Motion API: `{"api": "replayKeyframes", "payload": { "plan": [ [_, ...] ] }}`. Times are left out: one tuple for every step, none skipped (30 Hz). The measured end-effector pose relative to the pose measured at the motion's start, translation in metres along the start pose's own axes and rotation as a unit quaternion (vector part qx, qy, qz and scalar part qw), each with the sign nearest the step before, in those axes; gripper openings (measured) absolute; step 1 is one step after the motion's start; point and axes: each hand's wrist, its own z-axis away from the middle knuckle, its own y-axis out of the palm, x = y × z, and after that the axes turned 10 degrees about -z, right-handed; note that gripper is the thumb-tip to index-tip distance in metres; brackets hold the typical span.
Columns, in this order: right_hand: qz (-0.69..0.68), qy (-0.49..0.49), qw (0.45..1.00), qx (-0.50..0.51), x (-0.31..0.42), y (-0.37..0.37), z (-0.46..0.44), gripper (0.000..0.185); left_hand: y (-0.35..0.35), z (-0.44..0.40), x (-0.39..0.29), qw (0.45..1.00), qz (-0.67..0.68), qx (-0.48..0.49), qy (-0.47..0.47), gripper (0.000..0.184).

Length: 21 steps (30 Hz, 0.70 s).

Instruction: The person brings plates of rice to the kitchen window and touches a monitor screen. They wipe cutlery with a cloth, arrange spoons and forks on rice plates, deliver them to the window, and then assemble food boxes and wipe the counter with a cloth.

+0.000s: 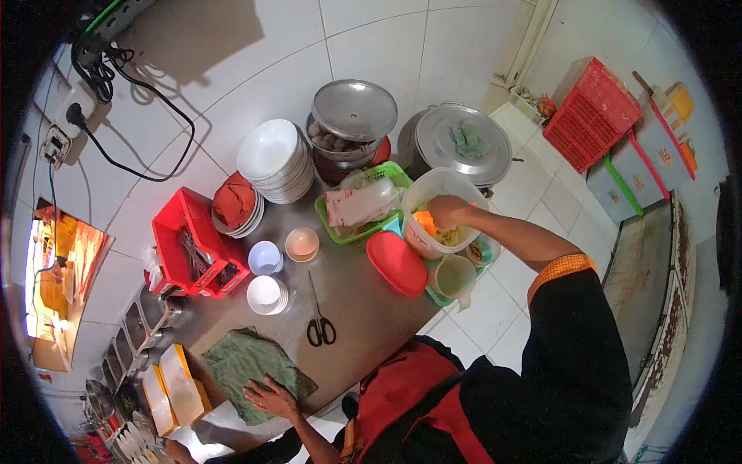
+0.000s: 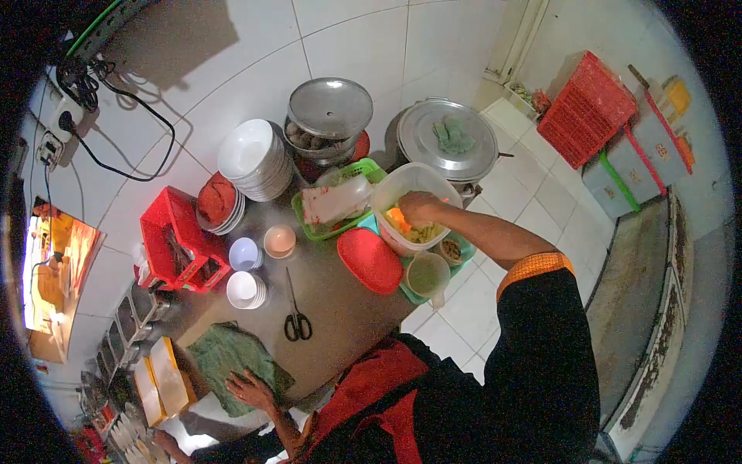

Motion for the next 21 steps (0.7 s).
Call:
{"api": "replayKeyframes", "payload": {
  "plan": [
    [-0.031,0.008,0.999,0.039,-0.002,-0.002,-0.004,0.022,0.008,0.000,0.004,1.000,0.010,-0.018,0.009,0.061],
    [-0.031,0.008,0.999,0.037,-0.006,-0.007,-0.005,0.022,0.025,-0.001,0.013,1.000,0.011,-0.020,0.010,0.061],
    [-0.025,-0.015,0.998,0.063,-0.012,-0.012,-0.003,0.023,0.051,-0.003,0.029,0.999,0.007,-0.041,0.022,0.060],
    [-0.019,-0.038,0.995,0.089,-0.017,-0.015,0.000,0.024,0.065,-0.004,0.037,0.998,0.003,-0.061,0.035,0.060],
    [-0.020,-0.036,0.995,0.088,-0.022,-0.015,0.003,0.024,0.045,-0.004,0.023,0.997,0.005,-0.061,0.036,0.060],
    [-0.062,-0.057,0.993,0.077,-0.027,-0.014,0.007,0.024,0.023,-0.002,0.010,0.999,0.010,-0.031,0.011,0.060],
    [-0.105,-0.078,0.989,0.065,-0.031,-0.014,0.010,0.025,-0.001,-0.001,-0.003,1.000,0.013,-0.002,-0.014,0.060],
    [-0.106,-0.076,0.989,0.064,-0.028,-0.020,0.018,0.025,-0.010,0.000,-0.008,1.000,0.014,-0.001,-0.011,0.060],
    [-0.117,-0.085,0.988,0.044,-0.025,-0.026,0.026,0.026,-0.017,0.000,-0.010,1.000,0.007,0.004,-0.011,0.060],
    [-0.128,-0.094,0.987,0.024,-0.022,-0.032,0.034,0.027,-0.020,0.000,-0.012,1.000,0.000,0.010,-0.011,0.059],
    [-0.130,-0.093,0.987,0.024,-0.022,-0.034,0.038,0.027,-0.018,0.000,-0.011,1.000,-0.001,0.009,-0.010,0.059],
    [-0.171,-0.079,0.982,0.003,-0.023,-0.035,0.042,0.027,-0.015,0.000,-0.009,1.000,0.002,-0.005,-0.003,0.059],
    [-0.210,-0.064,0.975,-0.017,-0.023,-0.036,0.046,0.027,-0.011,0.000,-0.006,1.000,0.005,-0.018,0.004,0.059],
    [-0.211,-0.063,0.975,-0.017,-0.023,-0.039,0.050,0.027,-0.007,-0.001,-0.005,1.000,0.005,-0.018,0.005,0.059],
    [-0.243,-0.047,0.969,0.000,-0.023,-0.041,0.055,0.026,-0.002,-0.003,-0.002,1.000,-0.005,-0.018,0.004,0.059],
    [-0.275,-0.031,0.961,0.017,-0.023,-0.043,0.059,0.025,0.003,-0.004,0.000,1.000,-0.015,-0.017,0.003,0.059],
    [-0.276,-0.031,0.961,0.017,-0.025,-0.043,0.062,0.025,0.007,-0.003,0.002,1.000,-0.015,-0.017,0.004,0.059],
    [-0.289,-0.021,0.957,0.010,-0.027,-0.043,0.064,0.025,0.011,-0.004,0.004,0.999,-0.021,-0.029,0.009,0.058],
    [-0.303,-0.012,0.953,0.002,-0.027,-0.043,0.067,0.024,0.011,-0.004,0.004,0.999,-0.026,-0.041,0.014,0.057],
    [-0.302,-0.012,0.953,0.002,-0.027,-0.044,0.068,0.024,0.010,-0.005,0.005,0.999,-0.026,-0.041,0.014,0.057],
    [-0.279,-0.016,0.960,-0.009,-0.026,-0.045,0.069,0.024,0.010,-0.006,0.005,0.999,-0.026,-0.027,0.007,0.056]
  ]
}}
